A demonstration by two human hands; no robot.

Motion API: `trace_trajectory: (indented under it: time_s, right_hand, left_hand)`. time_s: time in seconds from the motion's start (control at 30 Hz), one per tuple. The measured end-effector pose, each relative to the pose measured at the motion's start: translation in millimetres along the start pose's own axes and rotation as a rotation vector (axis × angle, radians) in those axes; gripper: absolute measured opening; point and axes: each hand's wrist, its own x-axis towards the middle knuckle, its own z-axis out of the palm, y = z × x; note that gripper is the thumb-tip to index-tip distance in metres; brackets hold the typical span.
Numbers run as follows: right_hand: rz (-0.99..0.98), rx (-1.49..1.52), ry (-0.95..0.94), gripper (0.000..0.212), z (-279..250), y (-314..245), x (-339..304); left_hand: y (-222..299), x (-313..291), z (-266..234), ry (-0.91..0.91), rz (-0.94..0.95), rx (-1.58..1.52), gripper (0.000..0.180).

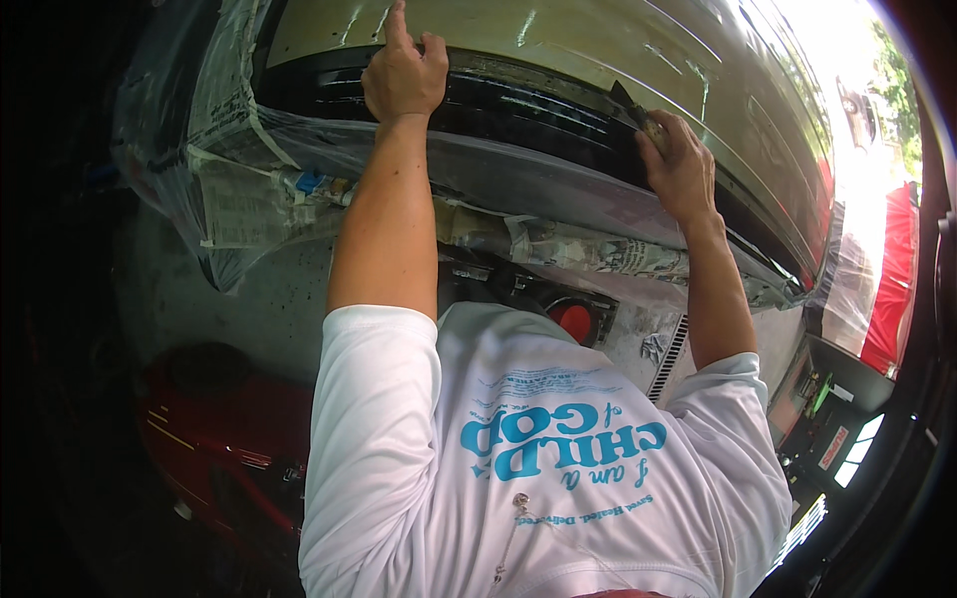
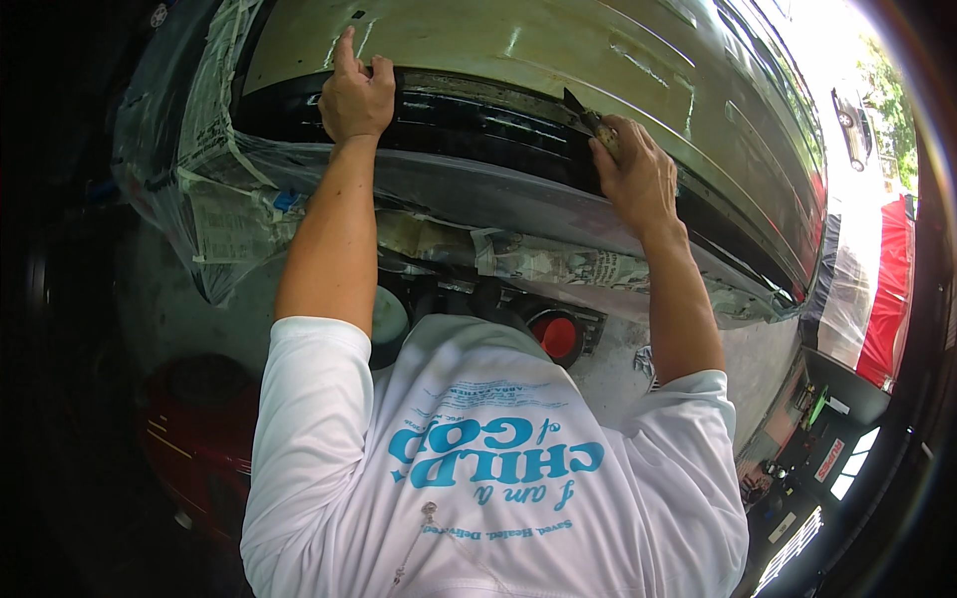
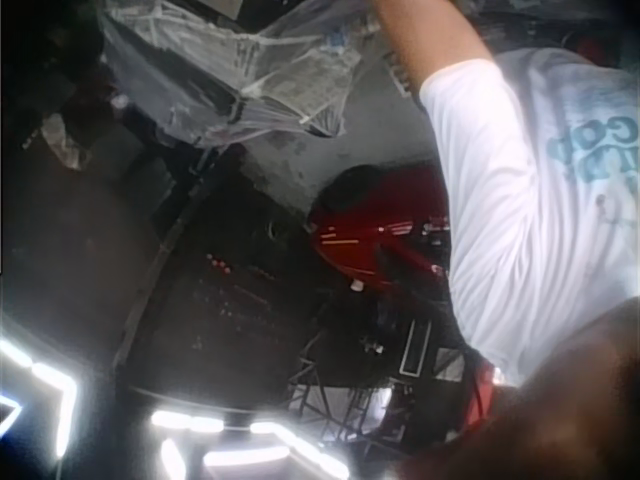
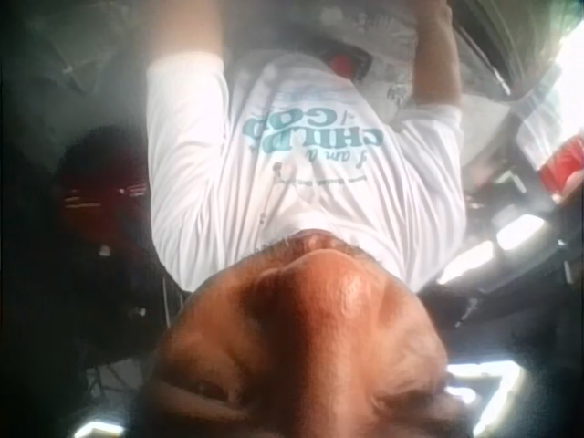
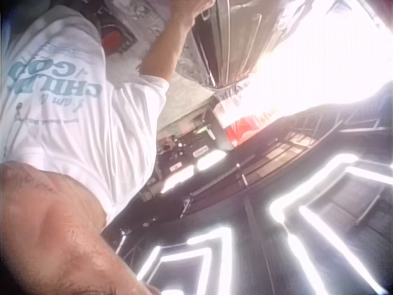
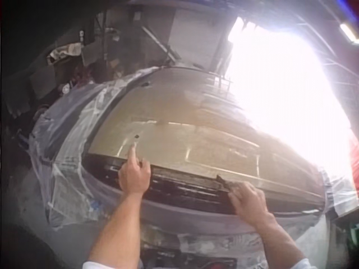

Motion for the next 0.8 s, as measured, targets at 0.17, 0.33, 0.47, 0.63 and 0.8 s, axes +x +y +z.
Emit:
trace_trajectory:
  time_s: [0.17,0.33,0.47,0.63,0.8]
  right_hand:
    - [-0.045,-0.152,-0.131,0.025,-33.6,-21.0,10.1]
    - [-0.130,-0.365,-0.261,0.020,-36.2,-37.5,36.0]
    - [-0.150,-0.525,-0.398,0.018,-35.7,-52.6,58.0]
    - [-0.219,-0.633,-0.445,0.013,-27.7,-56.6,68.2]
    - [-0.223,-0.628,-0.620,0.014,-32.5,-59.2,93.2]
  left_hand:
    - [5.8,-1.1,-1.3,-0.008,0.016,-0.010,0.064]
    - [20.0,-2.1,-11.4,-0.018,0.014,-0.043,0.066]
    - [20.3,-2.5,-12.0,-0.006,0.009,-0.086,0.067]
    - [11.3,-7.0,-8.0,0.014,0.083,-0.115,0.072]
    - [21.1,-9.3,-6.2,-0.014,0.114,-0.043,0.078]
